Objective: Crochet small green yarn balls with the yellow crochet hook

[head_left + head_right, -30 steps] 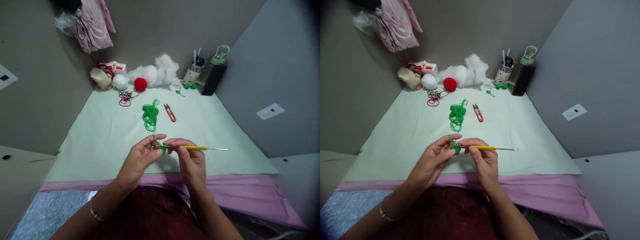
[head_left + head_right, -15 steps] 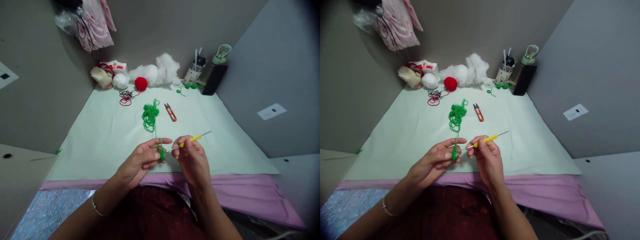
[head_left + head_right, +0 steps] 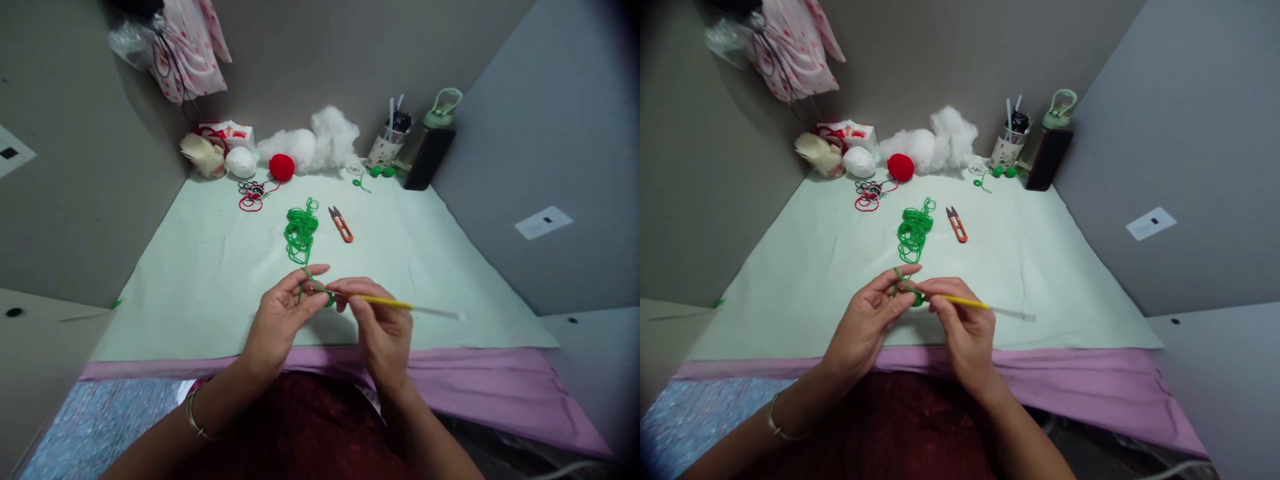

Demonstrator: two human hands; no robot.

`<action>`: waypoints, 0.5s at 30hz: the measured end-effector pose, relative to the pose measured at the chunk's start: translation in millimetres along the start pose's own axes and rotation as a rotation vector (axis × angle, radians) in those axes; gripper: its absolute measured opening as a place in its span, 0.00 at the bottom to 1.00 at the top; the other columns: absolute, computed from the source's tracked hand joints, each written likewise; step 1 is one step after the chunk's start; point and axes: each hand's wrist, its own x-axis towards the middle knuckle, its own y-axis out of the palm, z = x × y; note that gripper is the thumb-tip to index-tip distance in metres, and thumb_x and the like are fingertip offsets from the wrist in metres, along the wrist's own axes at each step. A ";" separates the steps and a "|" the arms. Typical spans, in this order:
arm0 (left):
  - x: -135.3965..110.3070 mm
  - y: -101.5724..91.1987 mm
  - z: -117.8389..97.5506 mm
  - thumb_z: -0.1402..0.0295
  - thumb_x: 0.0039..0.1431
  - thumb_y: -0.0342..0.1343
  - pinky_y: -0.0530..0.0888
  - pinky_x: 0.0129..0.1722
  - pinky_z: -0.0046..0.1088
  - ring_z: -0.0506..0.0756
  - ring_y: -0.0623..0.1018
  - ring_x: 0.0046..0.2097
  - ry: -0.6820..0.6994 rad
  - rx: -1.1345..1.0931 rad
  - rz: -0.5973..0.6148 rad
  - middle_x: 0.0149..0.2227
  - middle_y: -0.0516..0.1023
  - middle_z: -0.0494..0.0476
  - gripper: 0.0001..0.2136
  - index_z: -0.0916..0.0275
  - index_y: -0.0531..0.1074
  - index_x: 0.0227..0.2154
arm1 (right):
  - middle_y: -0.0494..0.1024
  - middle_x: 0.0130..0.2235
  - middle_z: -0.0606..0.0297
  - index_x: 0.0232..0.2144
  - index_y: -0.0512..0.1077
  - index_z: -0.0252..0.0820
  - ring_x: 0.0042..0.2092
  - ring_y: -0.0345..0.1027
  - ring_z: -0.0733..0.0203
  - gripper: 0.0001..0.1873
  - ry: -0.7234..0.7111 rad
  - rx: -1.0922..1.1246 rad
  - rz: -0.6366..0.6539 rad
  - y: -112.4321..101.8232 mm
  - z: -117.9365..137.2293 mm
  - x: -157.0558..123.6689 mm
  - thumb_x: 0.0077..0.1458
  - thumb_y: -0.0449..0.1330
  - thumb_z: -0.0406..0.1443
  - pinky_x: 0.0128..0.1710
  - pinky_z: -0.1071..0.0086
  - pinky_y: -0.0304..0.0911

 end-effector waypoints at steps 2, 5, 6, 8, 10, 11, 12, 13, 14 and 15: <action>0.9 0.3 -1.5 0.68 0.54 0.75 0.72 0.42 0.22 0.47 0.74 0.35 -0.042 -0.080 -0.035 0.34 0.78 0.49 0.20 0.57 0.84 0.50 | 0.85 0.45 0.61 0.48 0.83 0.53 0.44 0.78 0.56 0.15 -0.190 -0.255 0.008 0.0 2.7 -2.0 0.65 0.64 0.29 0.42 0.62 0.75; 2.1 -0.4 -6.8 0.69 0.55 0.74 0.73 0.42 0.24 0.42 0.60 0.23 -0.240 -0.197 0.030 0.25 0.69 0.43 0.18 0.61 0.84 0.50 | 0.85 0.44 0.60 0.50 0.83 0.54 0.45 0.79 0.53 0.18 -0.297 -0.340 -0.003 -1.7 6.2 -1.1 0.64 0.64 0.27 0.42 0.59 0.75; 2.5 -0.9 -8.6 0.69 0.56 0.73 0.74 0.44 0.26 0.42 0.56 0.22 -0.283 -0.221 0.049 0.23 0.66 0.41 0.17 0.62 0.84 0.49 | 0.85 0.42 0.61 0.49 0.83 0.53 0.42 0.78 0.54 0.17 -0.249 -0.276 -0.022 -2.4 7.1 0.6 0.65 0.63 0.28 0.41 0.60 0.75; 3.1 -1.0 -10.4 0.71 0.56 0.73 0.73 0.47 0.26 0.42 0.59 0.23 -0.256 -0.220 0.034 0.25 0.68 0.42 0.17 0.62 0.84 0.49 | 0.83 0.36 0.63 0.46 0.83 0.51 0.36 0.76 0.57 0.13 -0.096 -0.092 -0.076 -2.6 8.3 4.7 0.67 0.61 0.30 0.36 0.62 0.73; 2.9 1.1 -9.3 0.72 0.54 0.73 0.71 0.46 0.24 0.45 0.68 0.30 -0.125 -0.160 -0.033 0.31 0.75 0.46 0.18 0.59 0.84 0.49 | 0.80 0.34 0.64 0.43 0.83 0.50 0.33 0.74 0.59 0.12 0.030 0.031 -0.097 -0.8 7.7 6.8 0.69 0.59 0.32 0.33 0.63 0.71; 2.5 2.9 -8.0 0.73 0.53 0.74 0.71 0.45 0.23 0.46 0.72 0.34 -0.068 -0.130 -0.059 0.34 0.77 0.48 0.20 0.58 0.83 0.50 | 0.81 0.35 0.64 0.43 0.83 0.50 0.33 0.74 0.60 0.12 0.038 0.028 -0.083 0.7 6.6 6.4 0.69 0.59 0.32 0.34 0.63 0.71; 1.9 4.8 -6.6 0.73 0.53 0.74 0.70 0.45 0.23 0.48 0.74 0.37 -0.035 -0.115 -0.071 0.35 0.78 0.49 0.22 0.57 0.83 0.52 | 0.82 0.37 0.63 0.44 0.84 0.51 0.35 0.75 0.59 0.12 0.003 -0.024 -0.062 2.3 5.1 5.0 0.68 0.61 0.32 0.35 0.62 0.72; 1.3 6.4 -5.3 0.72 0.53 0.74 0.70 0.44 0.23 0.49 0.74 0.38 -0.040 -0.120 -0.063 0.34 0.78 0.49 0.23 0.57 0.82 0.54 | 0.83 0.40 0.62 0.45 0.84 0.53 0.38 0.77 0.57 0.13 -0.064 -0.110 -0.051 3.8 3.5 2.9 0.67 0.63 0.31 0.37 0.61 0.73; 0.8 7.6 -4.6 0.71 0.53 0.74 0.70 0.43 0.24 0.48 0.73 0.36 -0.079 -0.143 -0.035 0.33 0.77 0.49 0.24 0.58 0.81 0.54 | 0.83 0.43 0.61 0.48 0.84 0.55 0.42 0.77 0.55 0.16 -0.150 -0.201 -0.048 4.8 2.0 0.7 0.65 0.64 0.29 0.39 0.60 0.73; 0.6 7.9 -4.5 0.70 0.53 0.74 0.70 0.42 0.25 0.47 0.70 0.32 -0.139 -0.175 0.001 0.31 0.76 0.48 0.24 0.60 0.81 0.54 | 0.84 0.45 0.60 0.50 0.83 0.56 0.44 0.78 0.54 0.19 -0.230 -0.268 -0.049 5.2 0.8 -1.3 0.63 0.65 0.27 0.41 0.59 0.73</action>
